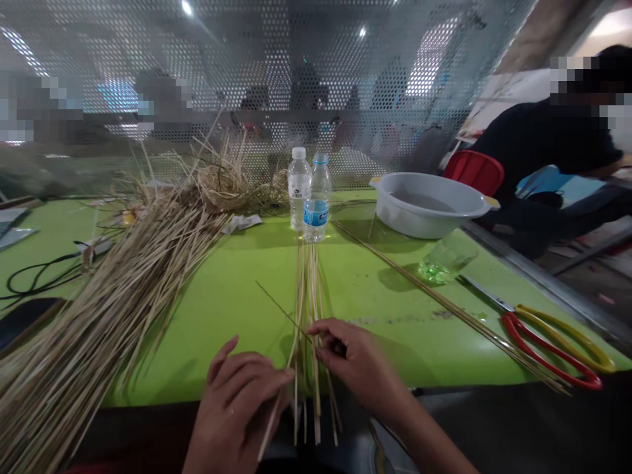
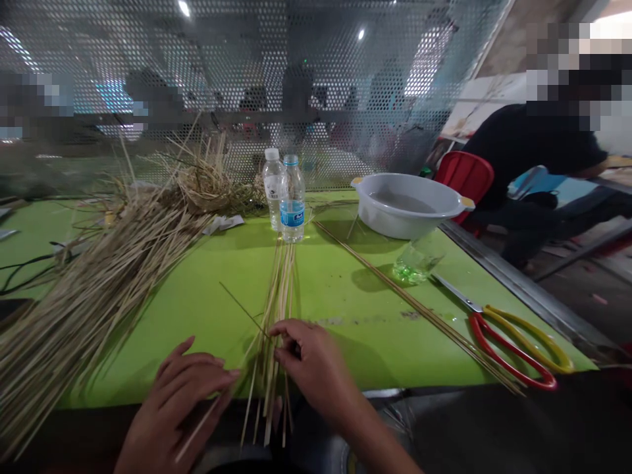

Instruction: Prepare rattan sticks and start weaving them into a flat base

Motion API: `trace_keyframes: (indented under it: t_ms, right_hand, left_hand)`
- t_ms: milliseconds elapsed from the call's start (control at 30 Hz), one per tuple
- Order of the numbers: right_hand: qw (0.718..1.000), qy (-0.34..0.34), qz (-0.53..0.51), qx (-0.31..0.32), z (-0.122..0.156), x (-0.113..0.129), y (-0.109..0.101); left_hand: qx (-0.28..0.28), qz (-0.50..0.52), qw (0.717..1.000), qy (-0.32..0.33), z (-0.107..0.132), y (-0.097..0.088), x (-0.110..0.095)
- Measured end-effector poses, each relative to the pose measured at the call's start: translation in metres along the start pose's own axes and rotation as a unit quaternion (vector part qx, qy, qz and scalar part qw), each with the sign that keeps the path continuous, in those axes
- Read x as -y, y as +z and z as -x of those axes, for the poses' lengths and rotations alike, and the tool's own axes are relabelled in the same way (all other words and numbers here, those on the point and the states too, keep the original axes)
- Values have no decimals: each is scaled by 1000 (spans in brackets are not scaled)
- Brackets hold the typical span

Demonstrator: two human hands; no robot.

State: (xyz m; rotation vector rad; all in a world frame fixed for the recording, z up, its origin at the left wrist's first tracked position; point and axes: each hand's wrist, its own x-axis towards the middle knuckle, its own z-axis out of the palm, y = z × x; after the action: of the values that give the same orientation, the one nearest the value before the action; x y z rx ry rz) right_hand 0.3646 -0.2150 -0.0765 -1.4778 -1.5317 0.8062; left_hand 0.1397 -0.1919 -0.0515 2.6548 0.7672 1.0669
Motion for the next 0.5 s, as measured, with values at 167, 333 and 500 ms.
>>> trace_keyframes:
  t_ms: [167, 333, 500]
  right_hand:
    - [1000, 5, 15, -9, 0, -2, 1]
    - [1000, -16, 17, -6, 0, -5, 1]
    - [1000, -6, 17, 3, -1, -3, 0]
  left_hand:
    - [-74, 25, 992, -100, -11, 12, 22]
    - [-93, 123, 951, -269, -26, 11, 38]
    - [-141, 211, 896, -364, -44, 2, 43]
